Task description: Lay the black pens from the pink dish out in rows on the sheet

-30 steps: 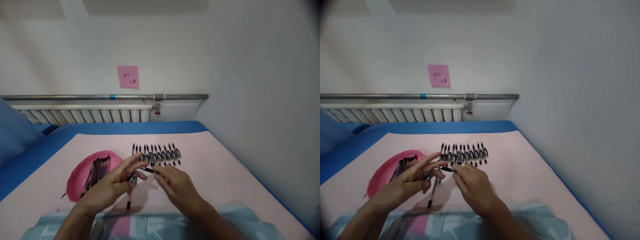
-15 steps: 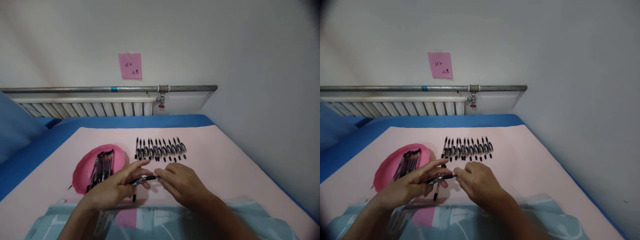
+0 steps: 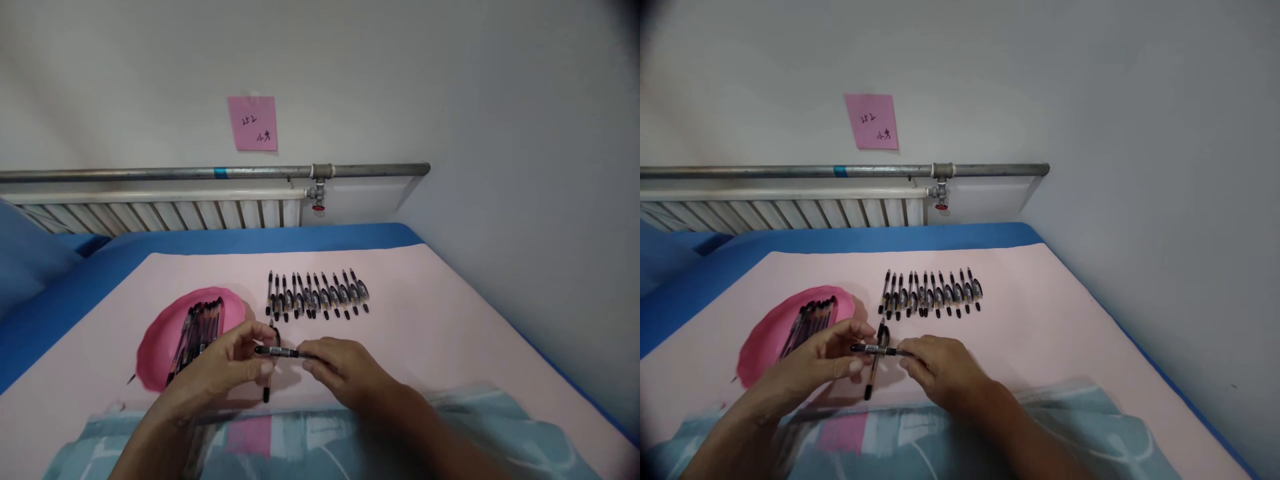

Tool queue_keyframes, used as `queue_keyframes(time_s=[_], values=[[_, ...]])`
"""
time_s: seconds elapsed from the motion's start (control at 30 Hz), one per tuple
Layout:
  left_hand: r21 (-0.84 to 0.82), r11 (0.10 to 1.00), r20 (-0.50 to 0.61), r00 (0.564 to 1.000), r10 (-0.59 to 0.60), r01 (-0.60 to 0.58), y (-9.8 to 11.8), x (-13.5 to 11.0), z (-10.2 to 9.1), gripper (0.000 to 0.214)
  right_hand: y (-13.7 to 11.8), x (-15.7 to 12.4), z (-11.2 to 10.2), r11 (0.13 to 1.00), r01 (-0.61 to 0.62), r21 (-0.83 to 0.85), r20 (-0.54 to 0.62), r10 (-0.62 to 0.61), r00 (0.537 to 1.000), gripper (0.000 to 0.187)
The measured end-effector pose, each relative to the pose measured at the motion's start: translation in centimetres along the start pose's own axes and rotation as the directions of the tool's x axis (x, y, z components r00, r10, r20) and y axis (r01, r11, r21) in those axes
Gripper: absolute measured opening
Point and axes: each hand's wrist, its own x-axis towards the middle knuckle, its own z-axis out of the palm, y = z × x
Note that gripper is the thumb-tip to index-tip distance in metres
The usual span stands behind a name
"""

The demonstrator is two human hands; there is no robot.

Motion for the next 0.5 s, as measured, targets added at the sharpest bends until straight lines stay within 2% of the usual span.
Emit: queue_keyframes(time_s=[0.17,0.33,0.5], values=[[0.059,0.996,-0.075,0.995,0.069,-0.064,-0.5,0.5,0.6,0.023,-0.7,0.0,0.3,0.975,-0.093,0.203,0.004,0.094,0.996,0.019],[0.071,0.995,-0.066,0.995,0.075,-0.071,-1.8,1.4,1.1,0.022,-0.6,-0.1,0.6,0.967,-0.146,0.210,-0.003,0.150,0.989,0.021],[0.033,0.997,-0.037,0.996,0.077,-0.076,-2.1,1.4,1.0,0.019,-0.5,-0.3,0.6,0.967,-0.130,0.219,-0.002,0.134,0.991,0.022]])
